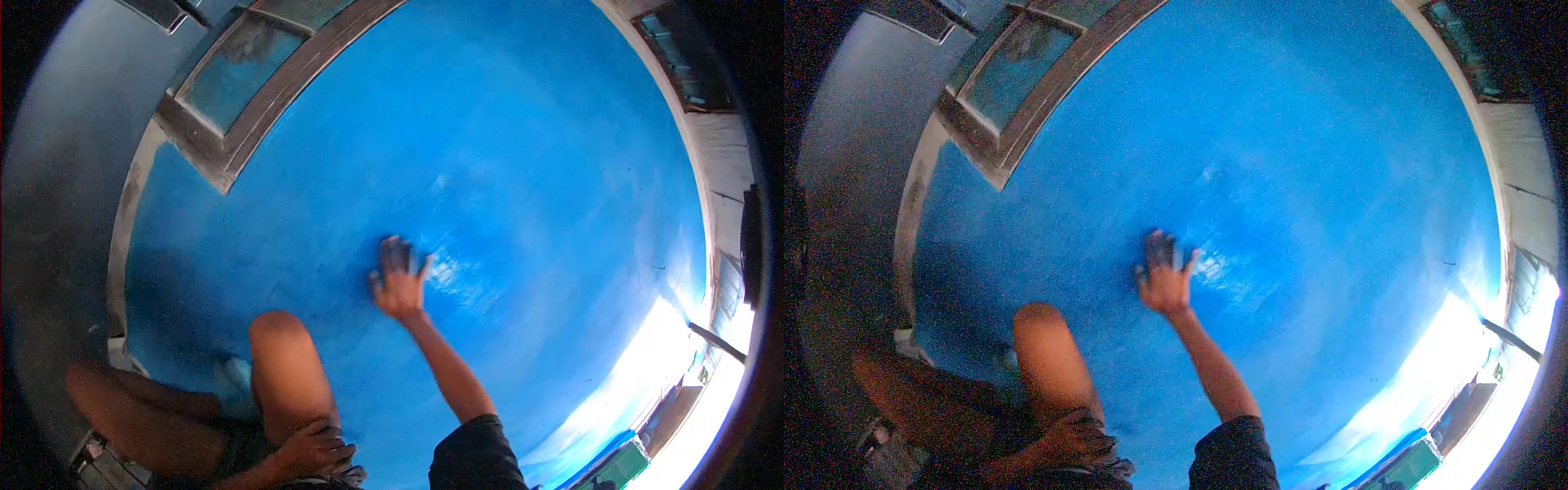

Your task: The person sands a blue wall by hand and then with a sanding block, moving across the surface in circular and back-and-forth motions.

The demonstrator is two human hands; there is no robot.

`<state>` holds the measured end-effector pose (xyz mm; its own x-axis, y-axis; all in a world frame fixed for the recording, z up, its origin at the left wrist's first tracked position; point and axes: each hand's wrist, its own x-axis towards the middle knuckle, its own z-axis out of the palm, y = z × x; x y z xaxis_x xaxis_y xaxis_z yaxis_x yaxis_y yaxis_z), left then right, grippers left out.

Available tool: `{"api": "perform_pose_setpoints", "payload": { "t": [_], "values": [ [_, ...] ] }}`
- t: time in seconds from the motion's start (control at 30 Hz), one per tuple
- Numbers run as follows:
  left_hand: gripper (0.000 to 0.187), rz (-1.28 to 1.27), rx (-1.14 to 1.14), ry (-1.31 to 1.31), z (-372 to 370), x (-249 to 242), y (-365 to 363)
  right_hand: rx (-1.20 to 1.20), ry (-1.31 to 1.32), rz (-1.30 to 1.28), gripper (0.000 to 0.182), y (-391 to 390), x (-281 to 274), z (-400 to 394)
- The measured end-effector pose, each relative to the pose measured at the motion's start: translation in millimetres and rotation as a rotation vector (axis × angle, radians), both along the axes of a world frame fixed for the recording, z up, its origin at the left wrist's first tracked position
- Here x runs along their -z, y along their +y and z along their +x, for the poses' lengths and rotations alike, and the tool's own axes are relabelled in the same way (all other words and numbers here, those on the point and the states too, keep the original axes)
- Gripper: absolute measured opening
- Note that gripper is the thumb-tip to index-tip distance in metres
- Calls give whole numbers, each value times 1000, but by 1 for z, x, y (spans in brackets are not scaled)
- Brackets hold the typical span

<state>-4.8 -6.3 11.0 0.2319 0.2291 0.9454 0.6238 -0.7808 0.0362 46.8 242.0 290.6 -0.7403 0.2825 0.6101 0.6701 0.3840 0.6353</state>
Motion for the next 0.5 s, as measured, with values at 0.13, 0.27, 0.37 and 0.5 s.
{"api": "perform_pose_setpoints", "payload": {
  "t": [0.13,0.27,0.37,0.5],
  "values": [
    [23,62,-41,29,-10,-9,9,-164,-176,65,65,5,6,-7],
    [23,-5,-95,45,-3,-14,0,-50,-13,155,63,5,-64,25],
    [24,8,-152,55,2,-11,2,41,332,249,60,3,-123,90],
    [23,-20,-177,129,1,-13,-1,224,724,361,54,21,-126,214]
  ]
}}
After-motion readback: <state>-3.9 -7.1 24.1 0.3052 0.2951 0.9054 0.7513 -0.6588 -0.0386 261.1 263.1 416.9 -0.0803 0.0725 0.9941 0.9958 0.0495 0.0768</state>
